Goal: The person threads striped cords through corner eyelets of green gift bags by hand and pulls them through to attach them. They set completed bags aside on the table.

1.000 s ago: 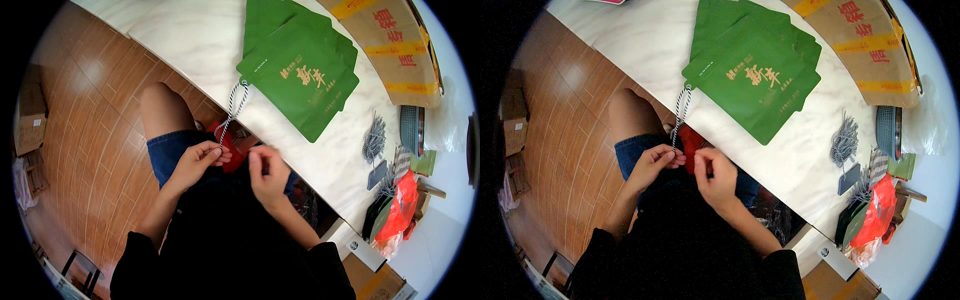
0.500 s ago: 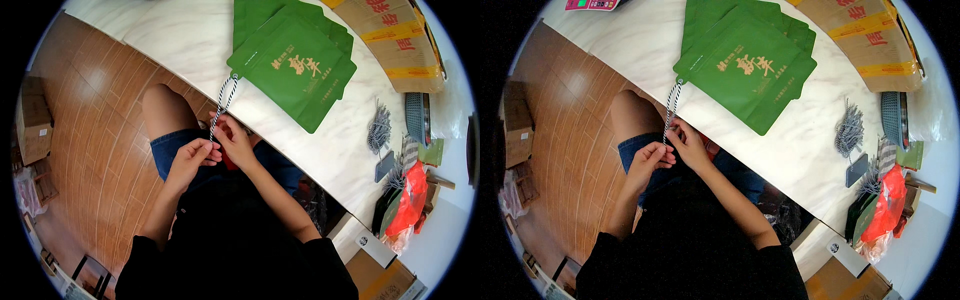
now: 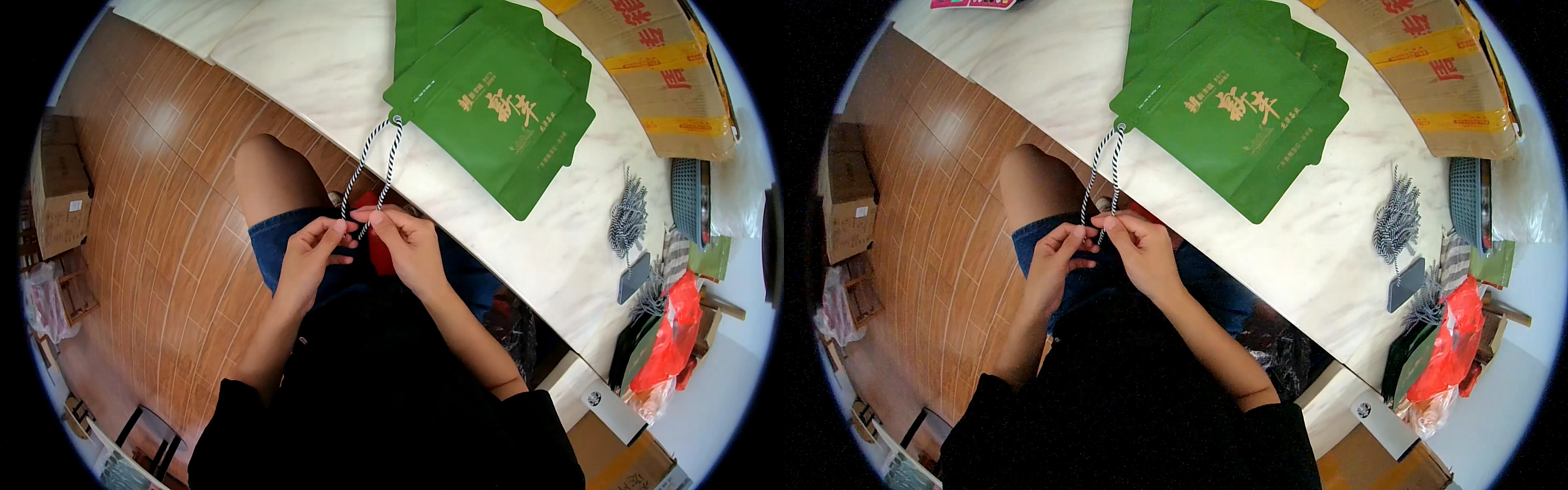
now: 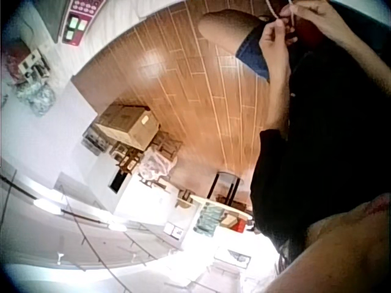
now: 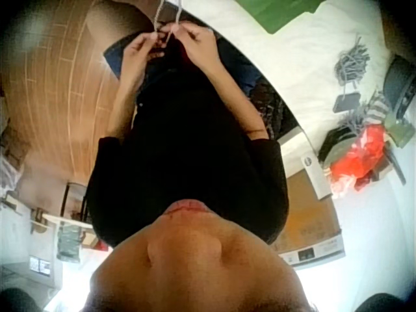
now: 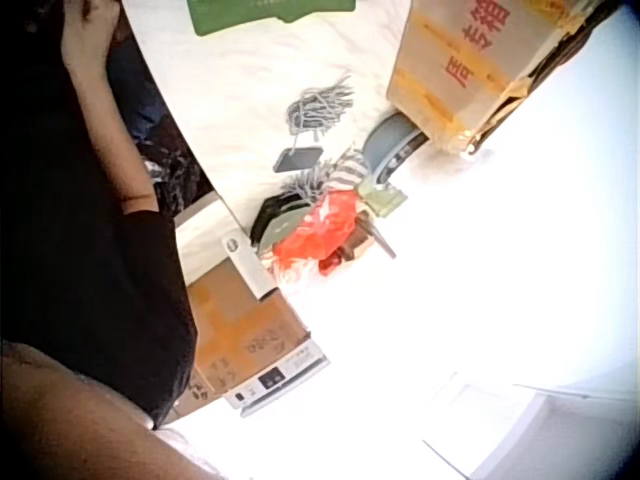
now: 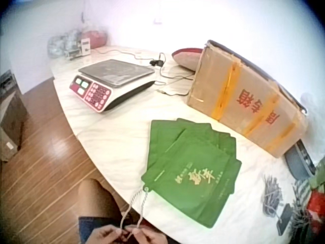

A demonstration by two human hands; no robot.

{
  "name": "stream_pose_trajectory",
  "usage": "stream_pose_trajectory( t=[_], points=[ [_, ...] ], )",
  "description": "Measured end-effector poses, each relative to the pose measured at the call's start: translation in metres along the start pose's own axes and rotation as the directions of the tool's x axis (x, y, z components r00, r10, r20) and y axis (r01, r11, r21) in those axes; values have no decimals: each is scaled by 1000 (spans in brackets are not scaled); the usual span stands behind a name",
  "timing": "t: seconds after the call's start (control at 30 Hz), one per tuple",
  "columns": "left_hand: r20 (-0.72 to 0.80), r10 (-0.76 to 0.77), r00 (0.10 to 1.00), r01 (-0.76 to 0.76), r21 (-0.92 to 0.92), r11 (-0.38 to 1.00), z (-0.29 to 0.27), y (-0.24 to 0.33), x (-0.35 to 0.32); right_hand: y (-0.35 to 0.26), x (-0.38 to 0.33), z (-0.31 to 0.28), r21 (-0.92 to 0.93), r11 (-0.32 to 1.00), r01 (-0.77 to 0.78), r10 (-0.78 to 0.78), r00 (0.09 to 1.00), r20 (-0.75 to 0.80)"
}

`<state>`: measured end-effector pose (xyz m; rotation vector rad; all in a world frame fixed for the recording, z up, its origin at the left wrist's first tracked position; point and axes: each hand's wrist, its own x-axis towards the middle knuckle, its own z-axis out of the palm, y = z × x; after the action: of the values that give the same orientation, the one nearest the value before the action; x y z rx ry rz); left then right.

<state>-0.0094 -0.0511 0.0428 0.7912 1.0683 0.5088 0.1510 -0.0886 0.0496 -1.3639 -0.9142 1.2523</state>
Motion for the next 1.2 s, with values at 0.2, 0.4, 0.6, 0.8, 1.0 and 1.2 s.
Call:
stream_pose_trajectory(
  t=[0.2,0.4,0.6,0.8,1.0,1.2],
  points=[
    [45,-89,995,90,-19,996,7,6,-4,-6,-1,1,-24,996,-84,83,996,-5],
    [75,-96,993,98,-16,995,9,3,-3,5,1,0,66,984,-165,166,986,-2],
    [61,-111,992,112,-15,994,17,8,-6,-4,-3,8,8,984,-179,179,982,-57],
    [64,-76,995,79,-49,996,22,7,-6,11,-4,17,-137,989,55,-80,980,-184],
    [48,-28,998,31,-62,998,23,3,-4,-4,-11,14,18,999,-40,42,983,-181],
    [55,-14,998,24,-190,982,25,12,-5,-5,-24,1,-460,760,459,-554,828,-88]
  ],
)
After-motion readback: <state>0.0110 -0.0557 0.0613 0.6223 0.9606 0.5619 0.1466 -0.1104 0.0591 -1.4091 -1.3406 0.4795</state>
